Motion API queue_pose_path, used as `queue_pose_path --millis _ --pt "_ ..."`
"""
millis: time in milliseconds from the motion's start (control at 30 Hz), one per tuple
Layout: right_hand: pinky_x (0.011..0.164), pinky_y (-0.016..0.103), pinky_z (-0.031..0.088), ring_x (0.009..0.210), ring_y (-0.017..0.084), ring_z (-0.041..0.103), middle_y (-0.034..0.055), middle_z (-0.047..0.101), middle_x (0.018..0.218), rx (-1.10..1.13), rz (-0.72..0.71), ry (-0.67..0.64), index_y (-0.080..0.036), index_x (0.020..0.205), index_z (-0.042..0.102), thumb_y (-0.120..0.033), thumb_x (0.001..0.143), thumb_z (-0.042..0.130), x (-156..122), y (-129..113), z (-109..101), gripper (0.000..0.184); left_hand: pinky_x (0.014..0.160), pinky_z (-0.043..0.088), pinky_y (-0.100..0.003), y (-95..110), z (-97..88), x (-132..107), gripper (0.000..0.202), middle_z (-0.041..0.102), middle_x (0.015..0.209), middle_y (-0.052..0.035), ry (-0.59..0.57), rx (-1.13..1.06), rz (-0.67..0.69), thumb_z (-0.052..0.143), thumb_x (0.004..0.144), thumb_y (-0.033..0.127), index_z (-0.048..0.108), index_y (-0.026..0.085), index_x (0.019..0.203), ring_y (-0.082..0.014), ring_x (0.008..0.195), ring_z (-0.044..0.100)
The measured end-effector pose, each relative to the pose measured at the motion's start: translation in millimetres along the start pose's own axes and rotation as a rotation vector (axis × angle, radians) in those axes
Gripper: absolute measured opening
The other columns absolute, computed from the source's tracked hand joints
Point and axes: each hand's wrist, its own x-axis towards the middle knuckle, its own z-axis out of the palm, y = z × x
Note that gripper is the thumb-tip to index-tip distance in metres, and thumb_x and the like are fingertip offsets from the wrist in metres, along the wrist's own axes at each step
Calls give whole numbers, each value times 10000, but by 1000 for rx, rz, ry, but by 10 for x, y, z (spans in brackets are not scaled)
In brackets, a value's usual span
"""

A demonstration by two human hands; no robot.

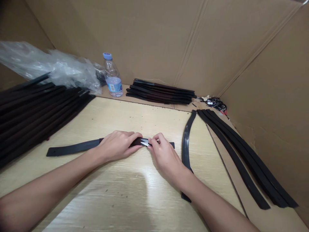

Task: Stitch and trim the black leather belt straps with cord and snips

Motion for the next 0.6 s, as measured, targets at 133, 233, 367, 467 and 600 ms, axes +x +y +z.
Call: queue_pose_path --millis 133,233,367,467,600 --pt "597 285 494 691 162 564 81 531 975 14 73 -45 -188 966 532 -238 957 399 23 -26 -25 143 580 491 -356 0 14 -2 358 723 927 -67 16 -6 -21 405 909 457 488 210 1154 -284 762 686" --pt "637 293 501 726 166 572 70 545 970 45 92 -62 -197 956 547 -229 956 414 52 -20 -55 137 587 489 -346 -4 22 0 361 718 939 -63 7 -6 -9 385 916 463 472 229 1177 -277 772 688" --pt "705 330 506 807 198 562 83 529 948 -4 -5 -38 -178 1027 578 -178 939 445 75 33 -83 160 557 469 -327 -3 15 6 320 704 896 -28 -12 10 22 358 922 470 506 274 1128 -257 720 681" --pt "702 350 510 815 215 536 88 517 897 -26 -56 6 -152 1043 594 -186 935 467 56 88 -81 169 545 457 -317 0 1 6 311 700 879 -22 -13 2 19 360 920 476 519 278 1099 -249 704 675" --pt "697 366 513 829 226 507 94 520 880 31 -104 57 -147 1072 589 -182 934 477 17 131 -70 181 550 454 -310 -2 -14 -4 296 701 874 -30 -15 -2 22 374 919 462 524 262 1076 -244 710 672"
